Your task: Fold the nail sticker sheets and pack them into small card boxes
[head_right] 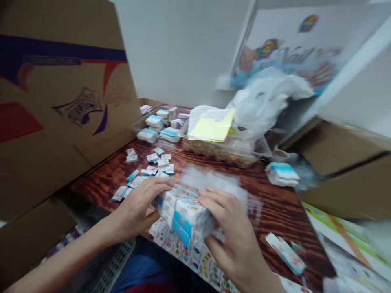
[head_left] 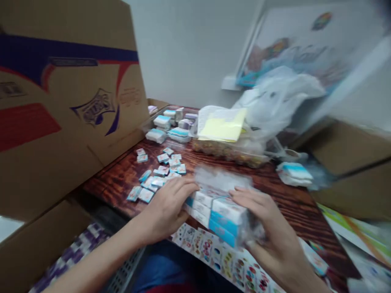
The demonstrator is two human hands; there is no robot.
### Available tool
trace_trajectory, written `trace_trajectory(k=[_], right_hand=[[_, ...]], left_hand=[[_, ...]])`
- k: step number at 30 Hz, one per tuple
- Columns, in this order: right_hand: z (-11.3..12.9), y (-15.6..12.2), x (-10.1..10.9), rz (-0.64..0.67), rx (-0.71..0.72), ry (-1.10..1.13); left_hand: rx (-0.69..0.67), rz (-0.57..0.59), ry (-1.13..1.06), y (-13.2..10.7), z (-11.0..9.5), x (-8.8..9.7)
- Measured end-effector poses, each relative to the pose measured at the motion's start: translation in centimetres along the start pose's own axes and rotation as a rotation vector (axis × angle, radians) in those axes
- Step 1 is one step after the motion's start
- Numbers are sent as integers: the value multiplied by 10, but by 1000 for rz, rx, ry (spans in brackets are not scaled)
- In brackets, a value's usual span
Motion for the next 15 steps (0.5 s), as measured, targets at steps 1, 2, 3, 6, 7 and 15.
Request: trace_trajectory(k=[1,2,3,6,7,15], right_hand=[[-4,3,1,-34,47,-89],[-13,3,-2,-57,66,-176],[-25,1,-6,-88,68,-254],[-68,-16,-27,-139,12,-419],[-80,-25,-36,-144,-9,-450],[-125,-90,-80,146,4,-441]], left_hand=[[-41,-70,77,7,4,-9],[-68,-128,141,15,7,-21],[-88,-178,190,22,11,-34],[-96,-219,291,40,20,-81],[-89,-198,314,44,23,-97],[-225,86,368,42,49,-182]])
Point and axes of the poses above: each hand's wrist, its own y-axis towards the middle knuckle, its own x-axis out of the back of the hand, z = x × y, the point moved 7 cm from there along y, towards the middle knuckle, and after that the axes turned 12 degrees about z, right-handed, at the moved point
